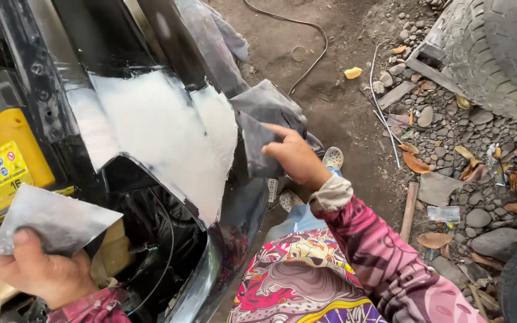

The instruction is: The person applies a white body filler to a damaged section of a car's front fender using a metal spreader. They repeatedly scoop filler from a palette and smooth it over the surface to level the area.

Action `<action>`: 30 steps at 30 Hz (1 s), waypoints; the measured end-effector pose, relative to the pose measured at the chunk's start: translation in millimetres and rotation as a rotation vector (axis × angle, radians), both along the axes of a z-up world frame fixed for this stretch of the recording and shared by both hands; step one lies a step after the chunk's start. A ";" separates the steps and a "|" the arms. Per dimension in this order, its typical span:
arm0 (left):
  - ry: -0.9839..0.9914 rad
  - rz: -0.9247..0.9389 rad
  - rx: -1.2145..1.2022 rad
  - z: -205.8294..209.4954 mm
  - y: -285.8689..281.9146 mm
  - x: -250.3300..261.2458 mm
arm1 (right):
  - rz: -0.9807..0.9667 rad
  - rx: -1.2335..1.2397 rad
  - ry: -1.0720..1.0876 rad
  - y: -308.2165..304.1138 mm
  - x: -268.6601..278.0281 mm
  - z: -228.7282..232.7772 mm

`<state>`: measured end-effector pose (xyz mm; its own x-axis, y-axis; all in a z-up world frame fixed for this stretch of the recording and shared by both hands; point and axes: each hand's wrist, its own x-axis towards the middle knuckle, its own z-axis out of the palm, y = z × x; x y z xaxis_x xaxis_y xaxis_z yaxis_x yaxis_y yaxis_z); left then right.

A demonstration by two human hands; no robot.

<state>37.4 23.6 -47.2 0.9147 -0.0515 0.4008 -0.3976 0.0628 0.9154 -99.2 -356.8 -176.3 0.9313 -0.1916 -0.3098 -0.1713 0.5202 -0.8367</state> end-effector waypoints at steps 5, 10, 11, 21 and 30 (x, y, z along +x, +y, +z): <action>-0.015 -0.006 0.039 -6.7 8.8 1.3 | 0.009 -0.046 0.020 -20.7 32.3 -32.1; -0.022 0.068 0.081 -10.1 12.0 -0.6 | 0.052 -0.178 0.021 -22.6 62.7 -48.2; -0.021 0.067 0.082 -5.1 4.7 -2.6 | 0.052 -0.177 0.021 -24.6 66.1 -43.5; -0.395 0.317 0.820 -18.2 41.6 -1.2 | 0.003 -0.594 -0.207 18.8 40.4 -41.8; -0.799 0.067 0.949 -53.2 105.2 36.0 | 0.105 -0.145 -0.072 -27.2 79.5 -67.4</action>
